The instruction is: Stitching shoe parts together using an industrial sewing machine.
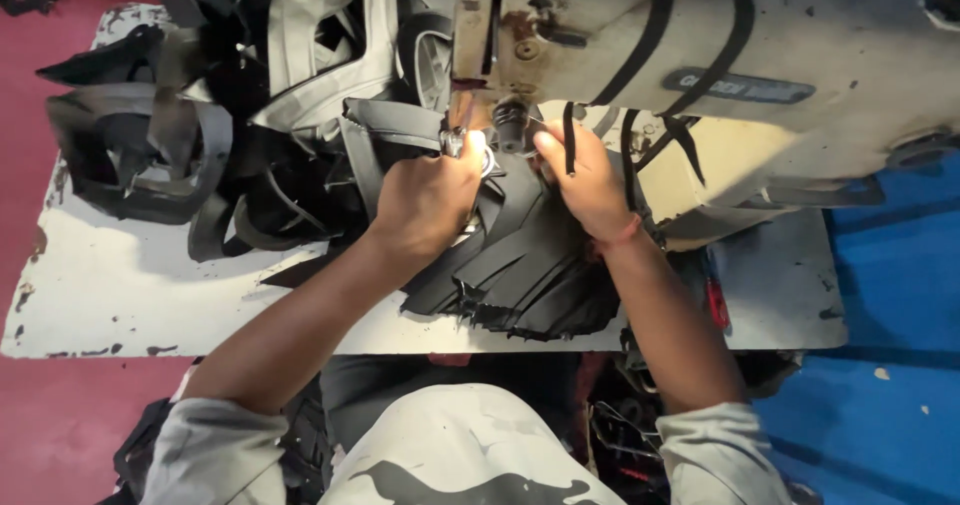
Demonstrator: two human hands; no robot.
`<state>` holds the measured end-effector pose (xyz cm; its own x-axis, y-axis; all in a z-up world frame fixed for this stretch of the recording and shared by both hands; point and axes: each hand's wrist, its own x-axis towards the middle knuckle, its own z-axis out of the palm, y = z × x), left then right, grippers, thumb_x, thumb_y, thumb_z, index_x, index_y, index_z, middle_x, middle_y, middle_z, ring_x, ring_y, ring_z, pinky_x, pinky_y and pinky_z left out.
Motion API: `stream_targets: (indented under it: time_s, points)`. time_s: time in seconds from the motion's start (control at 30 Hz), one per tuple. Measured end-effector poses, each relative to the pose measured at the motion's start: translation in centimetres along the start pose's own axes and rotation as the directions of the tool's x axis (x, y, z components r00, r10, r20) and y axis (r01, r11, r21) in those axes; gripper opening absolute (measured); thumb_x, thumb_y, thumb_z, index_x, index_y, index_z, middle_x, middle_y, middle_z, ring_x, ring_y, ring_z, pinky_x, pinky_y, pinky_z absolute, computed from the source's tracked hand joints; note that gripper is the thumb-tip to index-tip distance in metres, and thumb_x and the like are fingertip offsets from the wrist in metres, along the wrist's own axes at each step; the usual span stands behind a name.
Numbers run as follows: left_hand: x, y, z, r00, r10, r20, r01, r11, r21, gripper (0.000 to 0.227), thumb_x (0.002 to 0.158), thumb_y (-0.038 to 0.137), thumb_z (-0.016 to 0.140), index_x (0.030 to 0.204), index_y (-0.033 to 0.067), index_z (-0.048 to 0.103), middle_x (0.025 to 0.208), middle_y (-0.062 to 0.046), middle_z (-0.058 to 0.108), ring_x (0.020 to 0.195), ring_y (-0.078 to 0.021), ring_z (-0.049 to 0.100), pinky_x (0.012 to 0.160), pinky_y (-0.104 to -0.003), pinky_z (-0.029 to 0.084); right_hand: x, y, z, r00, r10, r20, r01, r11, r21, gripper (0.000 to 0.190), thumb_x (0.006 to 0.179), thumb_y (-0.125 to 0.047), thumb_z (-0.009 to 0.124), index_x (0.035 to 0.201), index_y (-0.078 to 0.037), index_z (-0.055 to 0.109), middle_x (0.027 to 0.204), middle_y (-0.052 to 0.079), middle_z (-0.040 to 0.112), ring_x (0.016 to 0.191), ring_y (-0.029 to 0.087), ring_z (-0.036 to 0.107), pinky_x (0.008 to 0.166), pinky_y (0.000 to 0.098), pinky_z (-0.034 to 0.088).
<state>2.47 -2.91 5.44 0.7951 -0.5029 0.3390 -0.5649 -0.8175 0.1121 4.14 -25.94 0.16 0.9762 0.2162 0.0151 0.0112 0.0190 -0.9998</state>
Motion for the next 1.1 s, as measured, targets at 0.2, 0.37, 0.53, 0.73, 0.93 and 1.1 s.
stream_targets:
  time_s: [0.2, 0.37, 0.53, 0.73, 0.93, 1.1]
  points:
    - [-2.4, 2.0, -0.3, 0.994, 0.035, -0.107, -0.055, 0.982, -0.181, 0.024, 0.103, 0.022, 0.062, 0.118, 0.0054, 0.057, 0.067, -0.01, 0.066, 0.059, -0.0286, 0.067, 0.053, -0.041, 0.05, -7.2, 0.0, -3.7, 0.945, -0.155, -0.288, 0.039, 0.927, -0.373, 0.022, 0.101, -0.013, 0.063, 0.12, -0.003, 0.067, 0.089, -0.001, 0.061, 0.078, 0.007, 0.054, 0.07, 0.0239, 0.047]
    - [-5.6, 5.8, 4.1, 0.995, 0.008, -0.103, -0.063, 0.836, -0.545, 0.023, 0.1, 0.021, 0.069, 0.116, 0.0084, 0.059, 0.074, -0.009, 0.068, 0.062, -0.0273, 0.067, 0.055, -0.039, 0.049, -9.0, -0.1, -3.7, 0.928, -0.285, -0.242, 0.059, 0.75, -0.659, 0.026, 0.097, -0.01, 0.064, 0.121, 0.0, 0.067, 0.103, 0.009, 0.071, 0.08, 0.017, 0.067, 0.069, 0.0309, 0.052]
    - [-9.1, 6.9, 7.2, 0.989, -0.117, -0.088, 0.023, 0.713, -0.701, 0.029, 0.091, 0.017, 0.076, 0.116, 0.0057, 0.066, 0.077, -0.009, 0.068, 0.064, -0.0249, 0.065, 0.059, -0.035, 0.05, -9.8, 0.5, -3.3, 0.857, -0.496, -0.141, 0.1, 0.427, -0.899, 0.02, 0.096, -0.012, 0.071, 0.113, -0.003, 0.071, 0.1, 0.017, 0.065, 0.092, 0.037, 0.065, 0.08, 0.0417, 0.051]
    - [-15.8, 3.3, 10.0, 0.951, -0.309, -0.006, 0.208, 0.653, -0.728, 0.031, 0.089, 0.013, 0.075, 0.117, 0.0036, 0.065, 0.085, -0.009, 0.072, 0.07, -0.0167, 0.07, 0.063, -0.028, 0.055, -13.9, 2.0, -5.7, 0.611, -0.685, -0.397, 0.186, 0.611, -0.769, 0.011, 0.108, -0.011, 0.059, 0.108, -0.002, 0.065, 0.102, 0.014, 0.065, 0.095, 0.028, 0.064, 0.084, 0.0362, 0.052]
    - [-19.7, 2.8, 12.1, 0.828, -0.517, 0.216, 0.495, 0.494, -0.715, 0.03, 0.091, 0.016, 0.07, 0.118, 0.0033, 0.064, 0.079, -0.007, 0.072, 0.066, -0.0136, 0.068, 0.061, -0.027, 0.054, -12.2, 14.8, -27.6, 0.432, -0.518, -0.739, 0.07, 0.836, -0.545, 0.028, 0.108, -0.016, 0.061, 0.131, 0.001, 0.064, 0.113, 0.016, 0.068, 0.102, 0.026, 0.058, 0.088, 0.0376, 0.046]
    - [-19.0, 4.2, 12.7, 0.833, -0.507, 0.222, 0.484, 0.473, -0.736, 0.029, 0.092, 0.016, 0.07, 0.117, 0.0033, 0.064, 0.08, -0.007, 0.072, 0.065, -0.013, 0.067, 0.06, -0.026, 0.054, -9.6, 27.6, -44.6, 0.819, -0.427, -0.383, -0.125, 0.519, -0.846, 0.05, 0.098, -0.027, 0.068, 0.139, 0.0, 0.057, 0.142, 0.025, 0.06, 0.136, 0.038, 0.052, 0.115, 0.0456, 0.038]
